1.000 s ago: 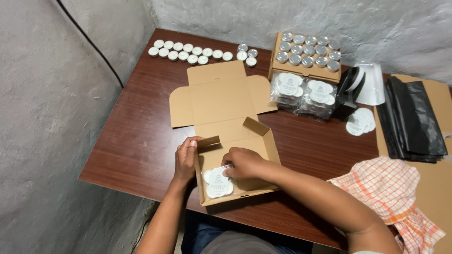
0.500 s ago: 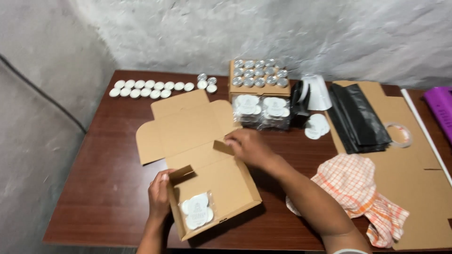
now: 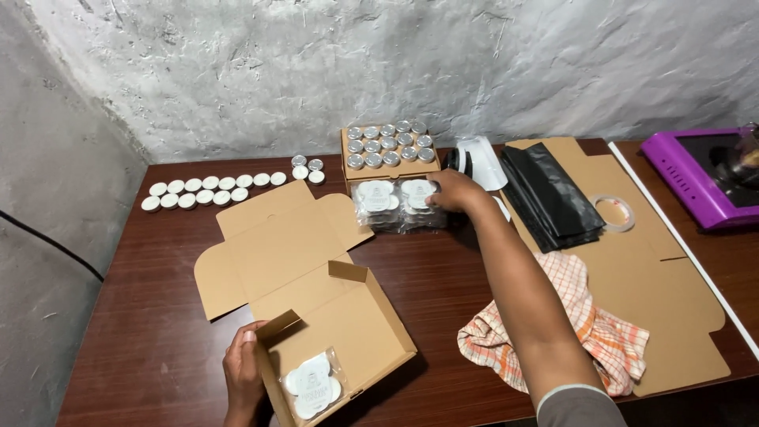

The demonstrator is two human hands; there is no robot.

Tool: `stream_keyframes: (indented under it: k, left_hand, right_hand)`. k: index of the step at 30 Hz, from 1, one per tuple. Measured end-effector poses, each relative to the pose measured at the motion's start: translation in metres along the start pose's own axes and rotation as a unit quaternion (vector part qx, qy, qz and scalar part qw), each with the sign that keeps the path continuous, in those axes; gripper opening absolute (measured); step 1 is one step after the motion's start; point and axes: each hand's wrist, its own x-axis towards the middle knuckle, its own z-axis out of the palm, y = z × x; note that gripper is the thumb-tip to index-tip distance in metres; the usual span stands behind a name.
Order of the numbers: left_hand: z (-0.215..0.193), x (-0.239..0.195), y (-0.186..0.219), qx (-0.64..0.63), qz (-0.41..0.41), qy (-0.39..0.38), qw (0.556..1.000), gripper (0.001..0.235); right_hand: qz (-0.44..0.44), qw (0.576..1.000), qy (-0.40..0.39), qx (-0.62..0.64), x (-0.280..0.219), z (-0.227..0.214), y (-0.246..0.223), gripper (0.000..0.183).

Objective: The person folds a cardboard box, places packaged tea light candles into it, closes the box, and then inserts the box into a black plastic bag before sealing it with tape.

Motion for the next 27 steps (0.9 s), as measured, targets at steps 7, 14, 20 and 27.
stream_keyframes:
  k: [7,14,20,27]
  left_hand:
    - [0.003,-0.002,0.012,-0.013,-0.004,0.009,1.000,0.048]
    - [0.003,-0.001,0.008,-0.012,0.004,0.011,1.000,0.047]
    - [0.002,0.000,0.004,-0.007,0.014,0.008,1.000,0.047]
    - [0.001,0.002,-0.004,0.012,0.019,0.004,1.000,0.050]
  right_hand:
    - [0.013,0.999,-0.038,0.028,0.012,-0.003,0.003,0.084]
    - [0.041,0.999,-0.032,-0.007,0.004,-0.012,-0.010,0.092]
    - [0.032,0.998,0.028,0.047,-0.001,-0.011,-0.010,0.075]
    - [0.004,0.981,0.032,0.194,-0.019,-0.009,-0.010,0.033]
